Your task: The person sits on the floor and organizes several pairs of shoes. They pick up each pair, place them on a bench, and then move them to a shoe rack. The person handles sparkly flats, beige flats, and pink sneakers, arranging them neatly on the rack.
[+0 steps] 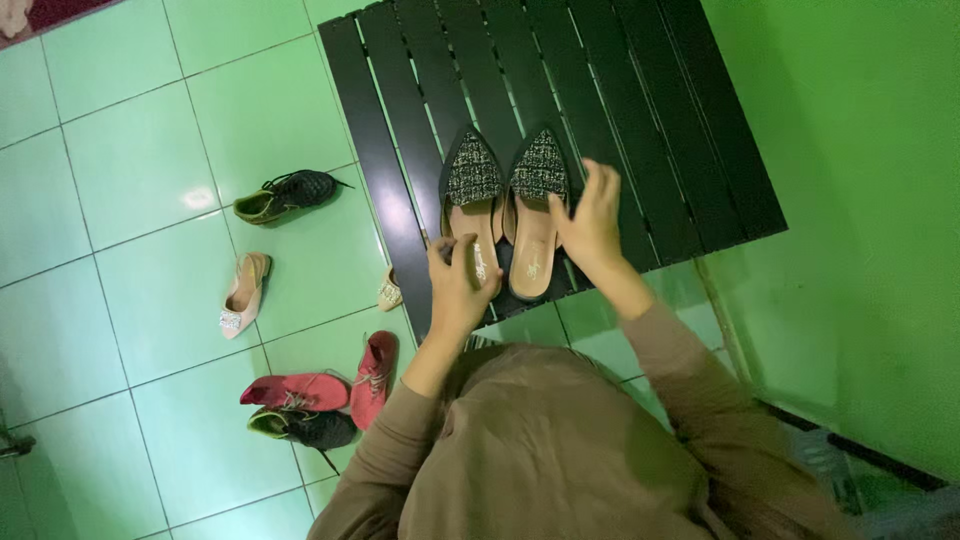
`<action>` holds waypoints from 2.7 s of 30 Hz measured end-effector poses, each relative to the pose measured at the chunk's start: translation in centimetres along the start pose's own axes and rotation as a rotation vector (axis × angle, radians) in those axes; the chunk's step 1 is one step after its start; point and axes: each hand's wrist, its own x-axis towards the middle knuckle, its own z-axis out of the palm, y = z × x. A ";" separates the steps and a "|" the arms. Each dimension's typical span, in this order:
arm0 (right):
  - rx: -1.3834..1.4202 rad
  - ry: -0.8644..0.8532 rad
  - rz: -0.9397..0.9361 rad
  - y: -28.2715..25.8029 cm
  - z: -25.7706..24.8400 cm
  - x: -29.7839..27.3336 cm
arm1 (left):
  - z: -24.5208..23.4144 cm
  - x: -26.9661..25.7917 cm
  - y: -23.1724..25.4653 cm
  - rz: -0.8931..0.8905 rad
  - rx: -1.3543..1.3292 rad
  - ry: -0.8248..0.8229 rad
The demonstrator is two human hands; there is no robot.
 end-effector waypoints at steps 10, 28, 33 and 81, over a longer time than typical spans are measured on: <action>0.209 -0.036 -0.095 -0.8 -0.6 -1.2 | 1.5 0.0 0.5 -0.001 -0.016 -0.005; 0.065 0.001 -0.108 -1.6 0.3 -2.1 | 0.4 -0.1 1.6 0.045 0.350 -0.058; 0.020 -0.015 -0.140 -2.5 -1.3 -2.1 | 0.7 2.4 1.3 0.216 0.469 0.021; -0.189 -0.085 -0.115 -5.9 5.7 -1.2 | 0.4 0.9 -4.4 -0.224 -0.330 -0.054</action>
